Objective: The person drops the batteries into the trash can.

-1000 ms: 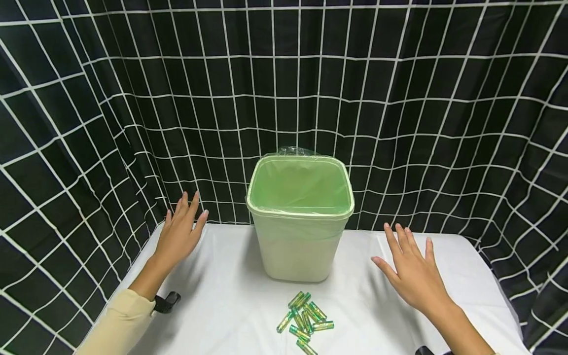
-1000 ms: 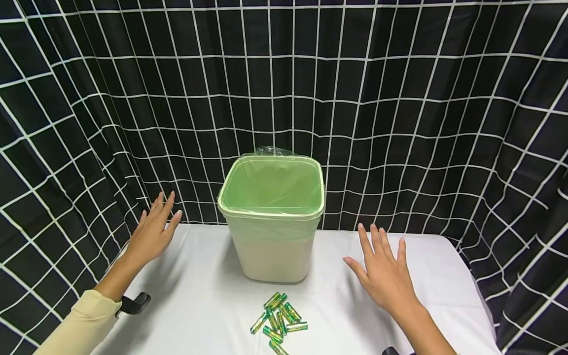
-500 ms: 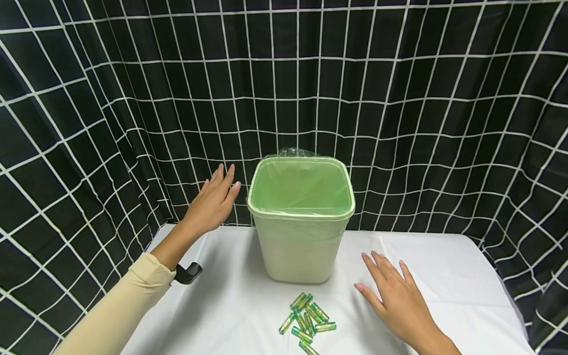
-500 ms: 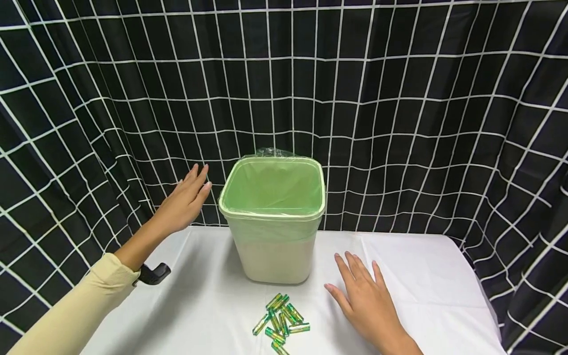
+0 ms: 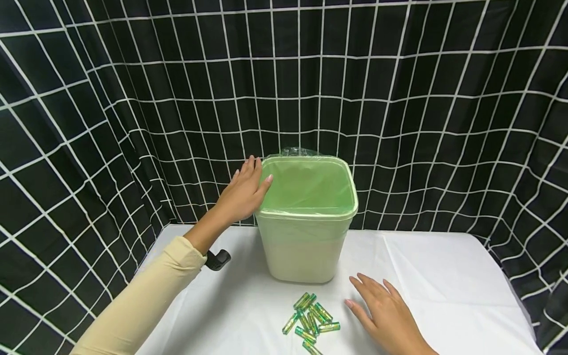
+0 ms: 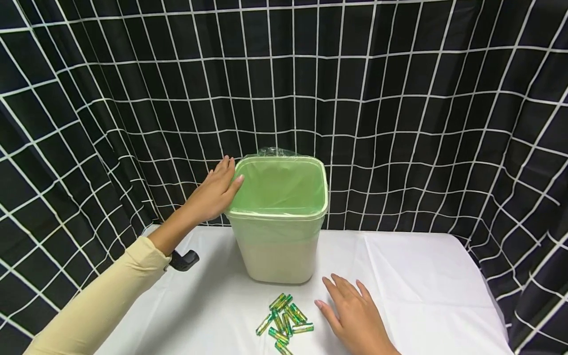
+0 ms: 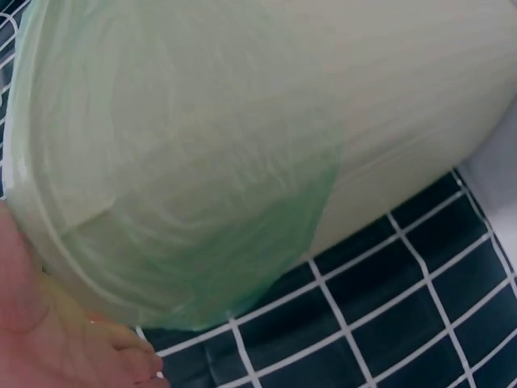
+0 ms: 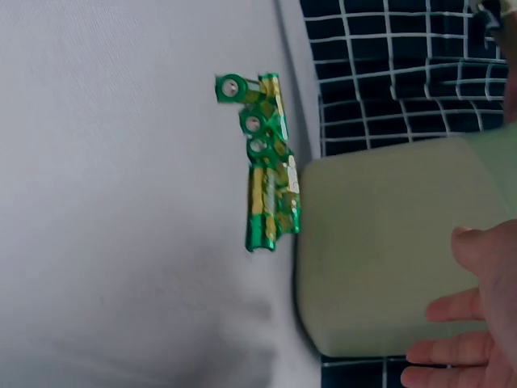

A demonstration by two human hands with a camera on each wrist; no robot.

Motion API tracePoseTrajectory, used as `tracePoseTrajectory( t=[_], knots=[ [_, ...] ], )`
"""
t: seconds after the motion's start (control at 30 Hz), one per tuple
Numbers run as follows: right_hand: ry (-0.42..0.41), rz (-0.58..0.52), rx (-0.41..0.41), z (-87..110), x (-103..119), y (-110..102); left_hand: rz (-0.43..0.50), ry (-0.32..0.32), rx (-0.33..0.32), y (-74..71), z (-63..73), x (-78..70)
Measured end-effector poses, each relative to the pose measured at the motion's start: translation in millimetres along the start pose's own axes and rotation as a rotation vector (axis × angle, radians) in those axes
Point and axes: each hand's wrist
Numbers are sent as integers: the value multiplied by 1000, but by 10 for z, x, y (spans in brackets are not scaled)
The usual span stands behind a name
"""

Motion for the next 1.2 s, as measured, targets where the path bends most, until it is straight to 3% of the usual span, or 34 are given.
tracePoseTrajectory(
  t=[0.2,0.4,0.53,1.0,1.2],
  knots=[
    [-56,37,10,19,20,92,30,23,59,75,-84,-35],
    [-74,23,12,78,31,169,126,73,87,131,-113,-5],
    [-85,1,29,118,59,225,135,87,119,142,-126,3],
    [-43,-110,332,138,154,414,121,66,129,121,-122,13],
    [-43,-112,344,125,158,461,102,58,141,124,-115,12]
  ],
)
Point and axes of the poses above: each hand's wrist, its own z-axis away from the middle knuckle, its own y-axis out of the palm, x = y × z, and after that the axes turned 7 degrees about y, right-handed
